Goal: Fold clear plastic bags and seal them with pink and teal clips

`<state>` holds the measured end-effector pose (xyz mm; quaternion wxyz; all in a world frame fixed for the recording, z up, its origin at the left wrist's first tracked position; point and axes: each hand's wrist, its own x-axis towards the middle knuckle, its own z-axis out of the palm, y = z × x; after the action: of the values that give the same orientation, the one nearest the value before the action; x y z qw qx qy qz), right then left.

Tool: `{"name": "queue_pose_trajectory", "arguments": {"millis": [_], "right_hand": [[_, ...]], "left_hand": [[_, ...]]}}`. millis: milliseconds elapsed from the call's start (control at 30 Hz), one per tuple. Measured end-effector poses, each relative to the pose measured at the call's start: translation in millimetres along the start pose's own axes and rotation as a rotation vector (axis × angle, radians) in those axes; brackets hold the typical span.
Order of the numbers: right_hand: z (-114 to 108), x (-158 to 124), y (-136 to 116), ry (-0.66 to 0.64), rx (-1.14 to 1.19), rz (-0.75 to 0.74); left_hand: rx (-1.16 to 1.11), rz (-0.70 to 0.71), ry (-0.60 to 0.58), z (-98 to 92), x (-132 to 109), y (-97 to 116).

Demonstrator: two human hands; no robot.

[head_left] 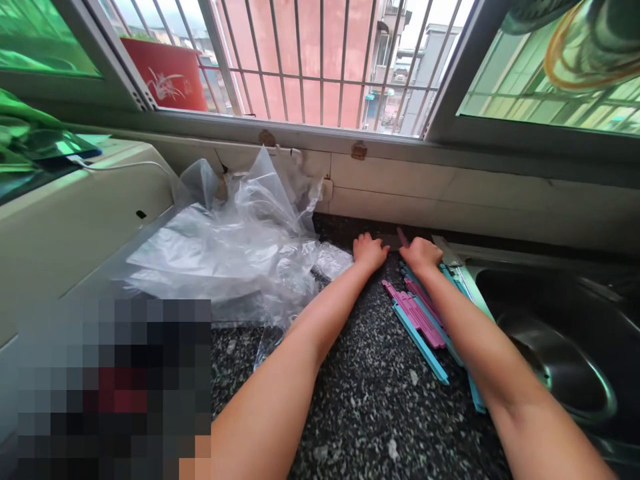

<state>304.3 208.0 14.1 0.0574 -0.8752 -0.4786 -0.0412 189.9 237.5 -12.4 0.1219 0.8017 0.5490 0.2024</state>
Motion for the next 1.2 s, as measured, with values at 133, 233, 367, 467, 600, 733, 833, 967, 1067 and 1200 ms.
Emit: {"name": "queue_pose_trajectory", "arguments": {"millis": [133, 233, 367, 467, 600, 733, 833, 967, 1067, 1200], "right_hand": [[1.9, -0.5, -2.4, -0.060, -0.015, 0.006], [-5.9, -6.1, -3.5, -0.079, -0.006, -0.010], [-15.9, -21.3, -6.4, -0.068, 0.070, -0.132], [-16.4, -37.5, -14.2, -0.117, 0.162, -0.267], [-10.1, -59.5, -31.6, -0.175, 0.220, -0.355], [-2.6, -76.2, -45.9, -0.183, 0.191, -0.333], [-4.0, -84.8, -47.8, -0.146, 0.191, -0.344], [-21.8, -93.2, -36.4, -0.017, 0.228, -0.401], [-38.6, -99.1, -21.3, 0.124, 0.276, -0.475], [-52.4, -107.8, -2.3, 0.380, 0.400, -0.651]], "left_hand": [[0.152, 0.077, -0.018, 0.6, -5.2, 2.6], [0.193, 0.079, -0.058, -12.7, -8.5, 3.5], [0.245, 0.088, -0.092, -49.9, -14.5, -12.3], [0.304, 0.105, -0.164, -79.2, -22.3, -39.6], [0.368, 0.146, -0.246, -97.9, -40.5, -72.5], [0.387, 0.201, -0.228, -95.7, -59.8, -81.6], [0.377, 0.240, -0.195, -94.7, -67.6, -79.1], [0.326, 0.318, -0.130, -101.0, -70.8, -75.3], [0.197, 0.401, -0.060, -105.6, -72.6, -71.8], [-0.010, 0.419, -0.064, -108.2, -81.3, -63.5]]}}
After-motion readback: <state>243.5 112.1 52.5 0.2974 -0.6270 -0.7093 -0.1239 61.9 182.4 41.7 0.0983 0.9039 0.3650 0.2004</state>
